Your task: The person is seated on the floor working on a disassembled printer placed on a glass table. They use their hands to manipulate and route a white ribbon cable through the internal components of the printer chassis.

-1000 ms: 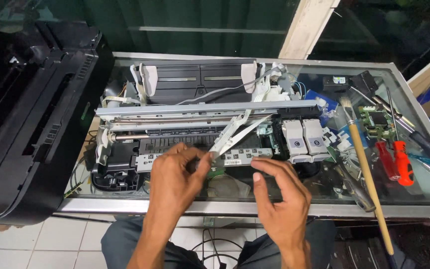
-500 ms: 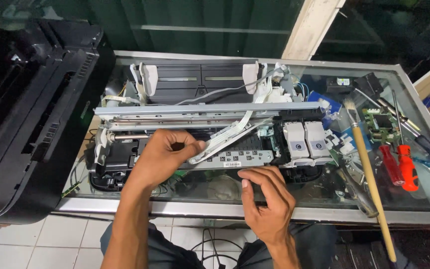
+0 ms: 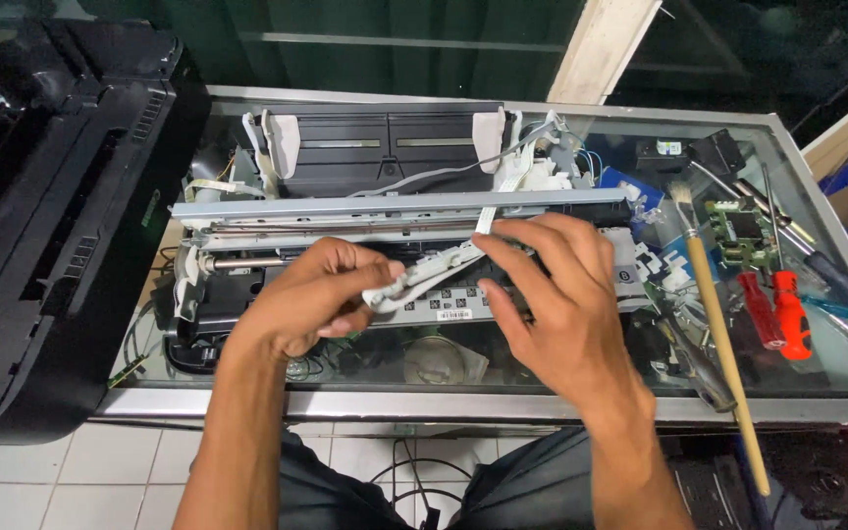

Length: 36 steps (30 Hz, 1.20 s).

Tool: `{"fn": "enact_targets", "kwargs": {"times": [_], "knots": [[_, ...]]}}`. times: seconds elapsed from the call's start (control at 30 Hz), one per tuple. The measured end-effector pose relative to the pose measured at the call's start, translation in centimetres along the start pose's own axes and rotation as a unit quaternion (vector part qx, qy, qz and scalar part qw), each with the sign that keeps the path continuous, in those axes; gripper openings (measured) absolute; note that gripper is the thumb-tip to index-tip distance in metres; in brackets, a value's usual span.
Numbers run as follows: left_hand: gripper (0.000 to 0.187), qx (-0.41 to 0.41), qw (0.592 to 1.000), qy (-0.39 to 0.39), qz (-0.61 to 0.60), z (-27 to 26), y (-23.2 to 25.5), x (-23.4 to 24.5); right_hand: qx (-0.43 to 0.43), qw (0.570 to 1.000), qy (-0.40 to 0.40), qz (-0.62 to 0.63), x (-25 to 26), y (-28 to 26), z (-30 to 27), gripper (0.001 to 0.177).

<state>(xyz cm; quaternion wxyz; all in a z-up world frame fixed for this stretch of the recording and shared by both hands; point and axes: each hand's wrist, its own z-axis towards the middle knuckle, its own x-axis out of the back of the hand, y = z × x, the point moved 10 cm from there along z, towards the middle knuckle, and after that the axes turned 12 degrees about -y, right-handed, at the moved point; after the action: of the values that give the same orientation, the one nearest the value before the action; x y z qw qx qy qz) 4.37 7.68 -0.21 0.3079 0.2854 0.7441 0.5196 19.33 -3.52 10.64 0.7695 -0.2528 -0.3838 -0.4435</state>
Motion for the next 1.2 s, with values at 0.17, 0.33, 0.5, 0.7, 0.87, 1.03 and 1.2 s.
{"fn": "enact_targets", "kwargs": {"times": [0.17, 0.33, 0.5, 0.7, 0.87, 1.03, 1.2], "knots": [[0.035, -0.020, 0.997, -0.012, -0.077, 0.4, -0.1, 0.5, 0.036, 0.999, -0.011, 0.011, -0.7, 0.1, 1.7, 0.013], [0.035, -0.009, 0.995, -0.035, -0.092, 0.7, -0.5, 0.4, 0.045, 0.996, -0.079, -0.018, -2.3, 1.0, 3.2, 0.022], [0.026, -0.022, 0.991, -0.073, -0.113, 1.1, -0.7, 0.1, 0.046, 0.988, -0.141, -0.034, -3.8, 2.3, 3.5, 0.029], [0.032, -0.008, 1.000, -0.007, 0.006, 0.7, -0.2, 0.0, 0.080, 0.993, -0.086, -0.021, -2.2, 0.8, 3.9, 0.007], [0.030, -0.113, 0.966, 0.175, 0.155, -2.0, 1.7, 0.8, 0.034, 0.993, -0.101, -0.050, -2.6, 0.9, 4.5, 0.007], [0.016, -0.191, 0.870, 0.315, 0.329, -5.9, 3.6, 0.4, 0.047, 0.993, -0.084, -0.074, -3.0, 0.7, 4.9, 0.012], [0.015, -0.227, 0.826, 0.359, 0.371, -6.4, 3.7, 0.8, 0.050, 0.993, -0.078, -0.077, -3.2, 0.4, 4.9, 0.005]]}}
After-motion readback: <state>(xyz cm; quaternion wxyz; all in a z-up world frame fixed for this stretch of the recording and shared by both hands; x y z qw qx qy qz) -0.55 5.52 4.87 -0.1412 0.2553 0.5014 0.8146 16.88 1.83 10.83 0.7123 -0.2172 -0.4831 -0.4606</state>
